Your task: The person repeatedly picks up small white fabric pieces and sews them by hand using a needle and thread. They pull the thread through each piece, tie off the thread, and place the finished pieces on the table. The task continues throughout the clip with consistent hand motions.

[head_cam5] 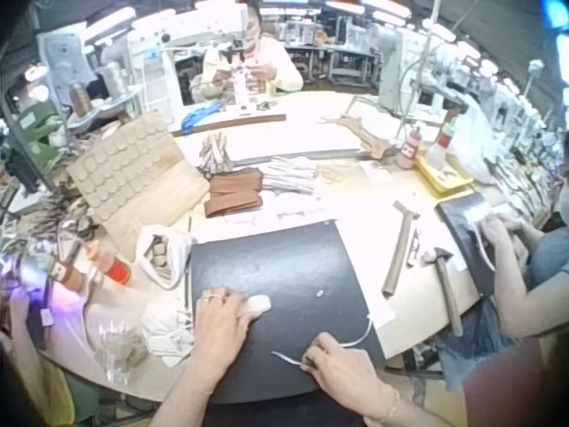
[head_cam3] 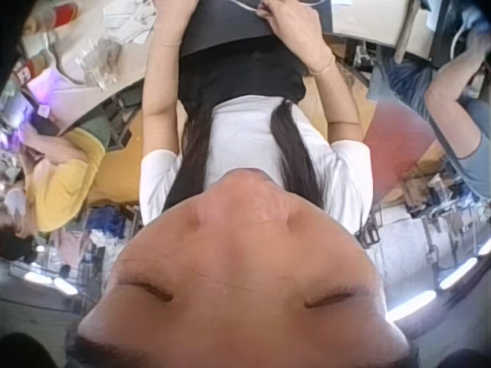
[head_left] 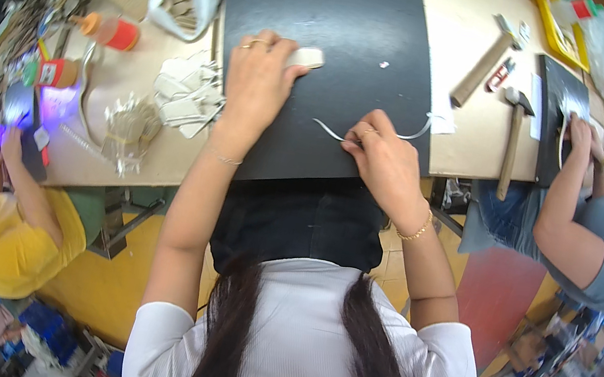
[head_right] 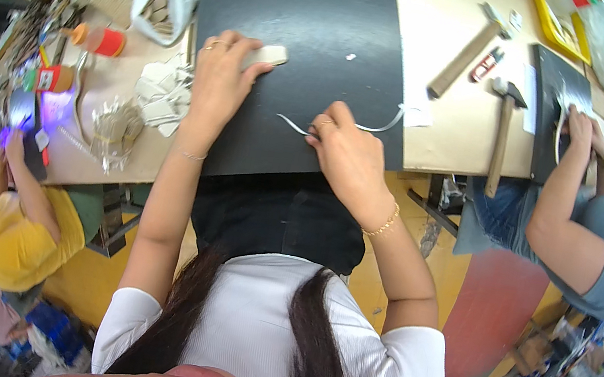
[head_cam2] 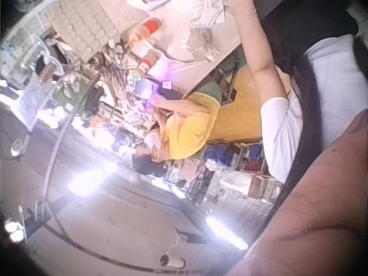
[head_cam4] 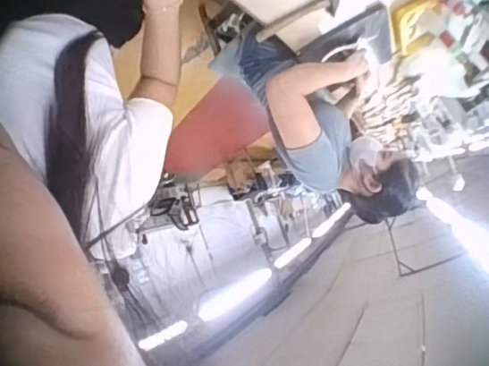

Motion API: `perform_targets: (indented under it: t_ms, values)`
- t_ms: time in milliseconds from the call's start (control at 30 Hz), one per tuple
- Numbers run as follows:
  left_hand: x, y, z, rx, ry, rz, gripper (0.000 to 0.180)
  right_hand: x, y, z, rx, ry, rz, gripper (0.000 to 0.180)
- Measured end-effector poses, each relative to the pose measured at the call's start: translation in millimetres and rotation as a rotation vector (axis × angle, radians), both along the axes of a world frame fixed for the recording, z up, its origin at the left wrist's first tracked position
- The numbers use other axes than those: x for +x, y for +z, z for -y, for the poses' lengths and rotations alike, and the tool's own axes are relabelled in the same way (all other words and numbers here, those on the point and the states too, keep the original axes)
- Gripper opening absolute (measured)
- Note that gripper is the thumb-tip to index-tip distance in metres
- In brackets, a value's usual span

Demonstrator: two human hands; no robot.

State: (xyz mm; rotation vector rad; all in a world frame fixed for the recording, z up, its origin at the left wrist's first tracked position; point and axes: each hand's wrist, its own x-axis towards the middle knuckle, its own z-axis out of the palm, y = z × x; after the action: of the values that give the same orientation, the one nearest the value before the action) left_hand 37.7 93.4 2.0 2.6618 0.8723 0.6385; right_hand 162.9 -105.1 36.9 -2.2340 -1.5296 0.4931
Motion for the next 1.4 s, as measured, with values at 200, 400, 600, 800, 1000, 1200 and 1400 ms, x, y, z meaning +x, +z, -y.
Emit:
perform_targets:
  t_ms: [200,400,600,800,1000,1200,1400]
  values:
    - [-2,10,15,-0.086,-0.041,0.085,0.013,5,1,1,0.195,-0.127,-0.173,0.011]
    - [-36,15,40,-0.185,-0.092,0.141,0.014,21,12,7,0.241,-0.344,-0.468,0.012]
    - [-38,1,42,-0.105,-0.025,0.069,0.04,20,4,-3,0.318,-0.292,-0.343,0.015]
    - [-32,3,45,-0.161,-0.038,0.008,0.033,19,5,-2,0.35,-0.347,-0.343,0.017]
    - [-28,4,42,0.017,-0.108,-0.002,0.019,18,1,-3,0.383,-0.315,-0.352,0.014]
    - [-31,21,32,-0.13,-0.164,-0.09,0.013,14,2,-6,0.399,-0.342,-0.391,0.012]
    - [-48,28,47,-0.073,-0.245,-0.043,0.017,14,-4,-6,0.527,-0.2,-0.195,0.013]
